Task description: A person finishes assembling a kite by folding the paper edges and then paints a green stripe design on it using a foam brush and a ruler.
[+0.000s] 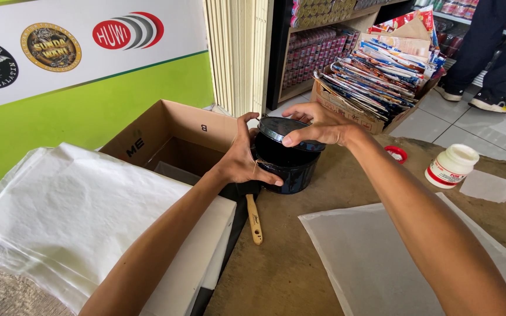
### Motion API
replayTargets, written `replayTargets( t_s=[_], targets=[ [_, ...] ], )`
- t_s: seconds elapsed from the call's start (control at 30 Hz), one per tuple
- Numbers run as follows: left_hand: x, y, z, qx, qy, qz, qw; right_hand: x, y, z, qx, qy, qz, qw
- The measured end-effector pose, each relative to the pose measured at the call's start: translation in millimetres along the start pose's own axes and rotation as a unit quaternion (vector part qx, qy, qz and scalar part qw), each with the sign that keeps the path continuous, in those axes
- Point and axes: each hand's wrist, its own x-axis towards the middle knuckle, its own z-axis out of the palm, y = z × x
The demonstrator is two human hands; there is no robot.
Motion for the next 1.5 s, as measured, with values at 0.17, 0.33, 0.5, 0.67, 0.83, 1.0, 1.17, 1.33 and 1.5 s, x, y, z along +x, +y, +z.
replayTargets(
  t_s=[0.17,0.33,0.5,0.67,0.83,1.0,1.17,1.33,1.5],
  targets=[
    [-1,4,0,0.005,0.001,0.006,1.000,4,5,3,0.048,-0.008,-0.020,0.999],
    [-1,7,0,0.012,-0.002,0.002,1.000,36,81,-10,0.126,-0.012,-0.004,0.992],
    [-1,8,4,0.025,-0.005,-0.005,1.000,13,72,-3,0.280,0.032,0.026,0.959],
    [3,7,-1,0.041,-0.014,-0.010,0.999,-22,23,-7,0.414,0.084,0.044,0.905],
    [7,10,0,0.014,-0.036,-0.011,0.999,-37,66,-16,0.577,0.150,0.037,0.802],
    [8,16,-1,0.010,-0.042,-0.008,0.999,-57,53,-19,0.617,0.204,0.151,0.745],
    [11,25,1,0.033,-0.058,-0.005,0.998,-63,65,-16,0.622,0.220,0.194,0.726],
    [13,36,4,0.055,-0.064,-0.008,0.996,-60,102,-15,0.609,0.197,0.215,0.738],
    [15,36,1,0.076,-0.055,-0.024,0.995,-42,151,-14,0.566,0.175,0.234,0.771]
  ],
)
